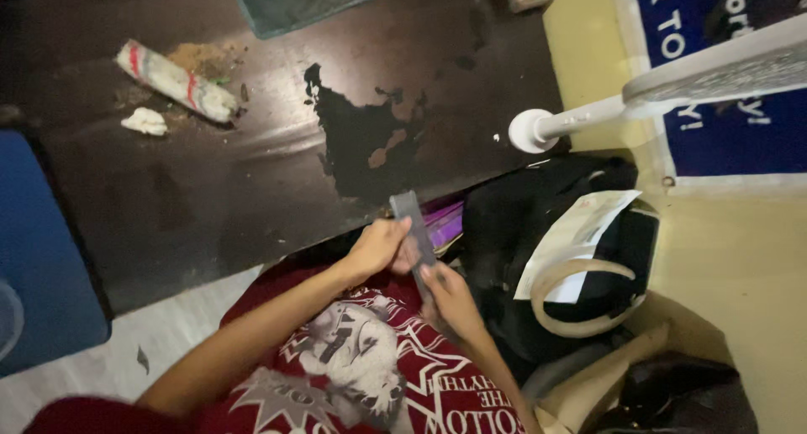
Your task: The person scrapes a dark, sticky residue off a wooden table using a metal scraper. They then wipe the surface with a green cloth and rearrange several items on the table, including a fan, a bottle, and a container of makeup brushes.
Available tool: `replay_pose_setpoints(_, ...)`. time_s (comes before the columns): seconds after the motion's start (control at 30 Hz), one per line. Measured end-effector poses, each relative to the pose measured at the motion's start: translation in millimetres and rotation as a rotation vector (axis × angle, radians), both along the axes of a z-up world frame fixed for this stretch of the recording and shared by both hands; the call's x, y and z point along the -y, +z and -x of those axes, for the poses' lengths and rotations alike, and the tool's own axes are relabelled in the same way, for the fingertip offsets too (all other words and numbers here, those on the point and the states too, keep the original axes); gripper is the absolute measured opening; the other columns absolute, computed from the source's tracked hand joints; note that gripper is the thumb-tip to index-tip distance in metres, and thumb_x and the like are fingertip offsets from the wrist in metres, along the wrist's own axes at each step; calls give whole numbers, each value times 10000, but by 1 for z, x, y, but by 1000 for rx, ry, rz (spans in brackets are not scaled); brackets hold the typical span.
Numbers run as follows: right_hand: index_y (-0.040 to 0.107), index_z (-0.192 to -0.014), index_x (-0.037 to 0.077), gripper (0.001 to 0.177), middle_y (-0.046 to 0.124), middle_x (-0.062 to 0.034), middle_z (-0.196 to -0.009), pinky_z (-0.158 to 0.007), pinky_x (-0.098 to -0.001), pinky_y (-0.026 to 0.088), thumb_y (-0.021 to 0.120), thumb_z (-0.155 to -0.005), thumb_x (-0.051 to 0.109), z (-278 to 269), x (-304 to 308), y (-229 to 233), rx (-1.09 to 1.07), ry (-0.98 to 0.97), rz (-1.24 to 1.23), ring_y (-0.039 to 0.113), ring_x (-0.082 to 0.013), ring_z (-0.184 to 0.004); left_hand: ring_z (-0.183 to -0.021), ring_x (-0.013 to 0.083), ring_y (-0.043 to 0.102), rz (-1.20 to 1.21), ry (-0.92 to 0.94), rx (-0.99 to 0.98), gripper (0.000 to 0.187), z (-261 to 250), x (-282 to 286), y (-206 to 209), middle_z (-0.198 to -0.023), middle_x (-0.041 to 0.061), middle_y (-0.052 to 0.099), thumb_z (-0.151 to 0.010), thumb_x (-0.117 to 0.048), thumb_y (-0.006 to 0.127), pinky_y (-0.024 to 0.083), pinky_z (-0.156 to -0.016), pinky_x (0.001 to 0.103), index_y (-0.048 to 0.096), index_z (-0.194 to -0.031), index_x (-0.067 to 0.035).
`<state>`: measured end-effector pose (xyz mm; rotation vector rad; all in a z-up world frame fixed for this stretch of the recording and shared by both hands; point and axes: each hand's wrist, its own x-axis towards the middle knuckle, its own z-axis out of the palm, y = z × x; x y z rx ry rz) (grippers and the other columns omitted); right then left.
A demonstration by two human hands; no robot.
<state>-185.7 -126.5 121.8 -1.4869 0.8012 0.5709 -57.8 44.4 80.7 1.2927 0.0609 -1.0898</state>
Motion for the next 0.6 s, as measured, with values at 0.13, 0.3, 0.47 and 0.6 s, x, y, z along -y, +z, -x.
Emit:
replay_pose_setpoints(0.13,582,-811,66,381,569,-28,-511,-334,-284,389,549,-1010,390,0,24,7,-13,94,56,510,-130,-351,-926,333,716,-549,-36,708,324,-16,-38,42,-960,174,746,-1070,-296,537,558,-863,450,742,-1058,-46)
replay_pose_setpoints(0.3,554,-817,97,348,539,8,-579,-385,-258,404,634,-1020,368,5,19,-32,130,16,57,513,-85,-428,-1330,388,549,-570,271,1275,377,-43,-53,37,-1404,175,583,-992,-188,635,402,-1172,541,631,-1329,-19)
replay_pose_setpoints(0.47,564,-798,82,378,525,-1,-549,-384,-270,377,623,-1011,389,-8,16,-32,140,-23,159,486,-95,-423,-1453,405,398,-646,-36,1425,622,-56,-49,31,-1597,236,380,-980,-325,628,297,-1202,532,470,-1502,-25)
replay_pose_setpoints(0.6,571,-791,84,367,515,0,-553,-385,-280,372,620,-1007,377,-6,26,-28,36,-75,99,471,-97,-424,-1464,384,344,-616,-163,1413,981,-60,-47,28,-1589,246,337,-859,-570,674,245,-1192,551,352,-1495,104)
